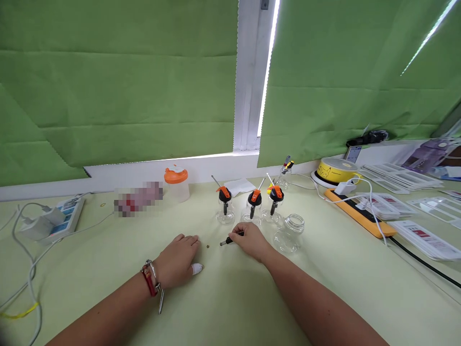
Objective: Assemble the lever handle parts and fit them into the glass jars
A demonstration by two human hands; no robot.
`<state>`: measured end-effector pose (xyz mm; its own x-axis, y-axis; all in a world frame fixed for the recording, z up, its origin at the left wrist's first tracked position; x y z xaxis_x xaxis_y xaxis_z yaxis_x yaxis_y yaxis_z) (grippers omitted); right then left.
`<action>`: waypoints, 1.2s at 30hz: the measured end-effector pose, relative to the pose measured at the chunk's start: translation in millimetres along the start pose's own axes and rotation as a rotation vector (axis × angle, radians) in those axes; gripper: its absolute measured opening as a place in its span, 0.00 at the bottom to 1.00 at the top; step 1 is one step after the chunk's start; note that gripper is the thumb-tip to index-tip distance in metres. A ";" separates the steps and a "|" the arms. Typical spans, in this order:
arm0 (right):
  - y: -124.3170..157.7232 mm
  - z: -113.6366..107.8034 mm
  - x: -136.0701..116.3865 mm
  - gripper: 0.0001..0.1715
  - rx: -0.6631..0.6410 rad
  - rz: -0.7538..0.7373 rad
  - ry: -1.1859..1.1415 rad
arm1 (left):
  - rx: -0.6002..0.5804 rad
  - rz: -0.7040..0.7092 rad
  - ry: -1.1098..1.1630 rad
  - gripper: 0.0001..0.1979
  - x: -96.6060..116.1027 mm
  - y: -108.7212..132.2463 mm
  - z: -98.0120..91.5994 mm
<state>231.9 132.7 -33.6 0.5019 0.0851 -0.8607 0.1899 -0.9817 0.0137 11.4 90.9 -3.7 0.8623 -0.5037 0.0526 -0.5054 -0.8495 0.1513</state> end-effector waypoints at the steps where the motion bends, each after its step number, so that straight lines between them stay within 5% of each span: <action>1: 0.3 -1.1 0.2 0.14 0.007 0.001 0.002 | 0.003 0.007 0.002 0.18 1.8 1.8 1.0; 17: 8.8 -13.6 16.6 0.16 0.054 -0.023 0.094 | 0.016 0.043 -0.043 0.23 10.2 8.5 13.7; 24: 23.6 18.3 10.7 0.08 0.024 -0.268 0.129 | 0.068 0.031 0.020 0.23 7.1 13.6 9.3; 36: 11.1 31.0 9.2 0.07 -0.048 -0.360 0.235 | 0.093 -0.361 -0.019 0.27 -27.1 58.2 5.9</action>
<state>212.4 117.3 -57.1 0.5741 0.4628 -0.6754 0.4245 -0.8736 -0.2379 -41.6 54.1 -2.1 0.9852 -0.1712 -0.0066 -0.1704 -0.9832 0.0662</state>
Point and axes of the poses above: each hand's wrist, its own y-axis away from the middle knuckle, its own z-axis out of the palm, x = y × z, the point moved 1 cm from there along -y, towards the middle knuckle, and after that the axes turned 4 degrees about -y, right-handed, at the moved point
